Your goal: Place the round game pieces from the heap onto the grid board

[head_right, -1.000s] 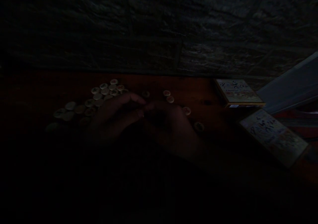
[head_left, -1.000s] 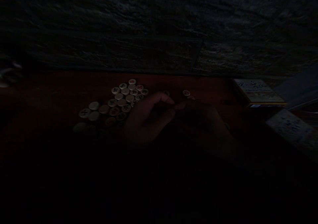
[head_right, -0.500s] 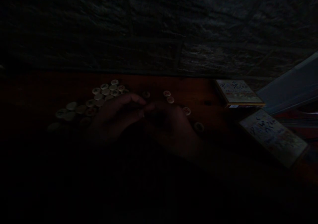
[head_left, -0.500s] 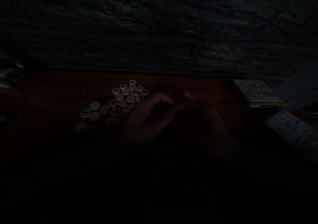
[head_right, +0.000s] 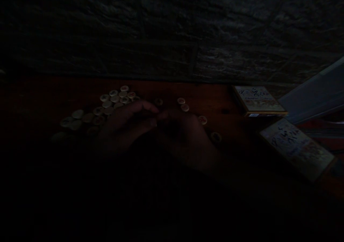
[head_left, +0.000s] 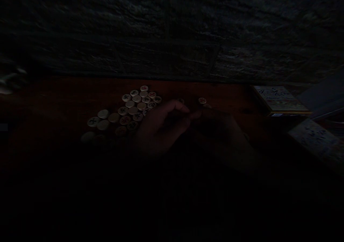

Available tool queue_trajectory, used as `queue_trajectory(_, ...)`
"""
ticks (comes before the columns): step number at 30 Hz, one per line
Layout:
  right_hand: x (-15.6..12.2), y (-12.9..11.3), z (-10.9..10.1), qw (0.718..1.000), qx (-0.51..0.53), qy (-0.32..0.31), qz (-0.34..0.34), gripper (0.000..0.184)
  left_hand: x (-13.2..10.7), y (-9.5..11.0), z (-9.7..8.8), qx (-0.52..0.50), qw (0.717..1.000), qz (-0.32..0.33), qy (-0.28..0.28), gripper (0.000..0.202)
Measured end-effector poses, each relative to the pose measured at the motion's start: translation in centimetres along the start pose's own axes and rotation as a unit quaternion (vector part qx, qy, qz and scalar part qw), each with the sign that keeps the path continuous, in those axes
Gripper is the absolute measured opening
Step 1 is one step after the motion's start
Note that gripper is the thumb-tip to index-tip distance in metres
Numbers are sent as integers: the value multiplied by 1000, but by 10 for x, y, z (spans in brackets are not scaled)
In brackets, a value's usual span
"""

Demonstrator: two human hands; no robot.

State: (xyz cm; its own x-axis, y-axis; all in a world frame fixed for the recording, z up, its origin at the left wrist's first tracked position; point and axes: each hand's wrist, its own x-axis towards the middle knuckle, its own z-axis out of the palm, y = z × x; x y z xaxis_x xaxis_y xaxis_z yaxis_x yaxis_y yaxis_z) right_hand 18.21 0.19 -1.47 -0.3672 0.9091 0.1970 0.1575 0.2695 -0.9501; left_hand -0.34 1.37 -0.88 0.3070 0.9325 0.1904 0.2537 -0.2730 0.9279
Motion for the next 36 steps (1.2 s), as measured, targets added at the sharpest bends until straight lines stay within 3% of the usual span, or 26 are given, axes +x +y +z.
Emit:
queue_trajectory(7,1,0,0,1000,-19,10,-21,7,0,-3,0,13,1000,3,0,9)
queue_trajectory(36,0,-3,0,1000,-10,1,2,6,-1,-1,0,17,1000,-2,-2,7)
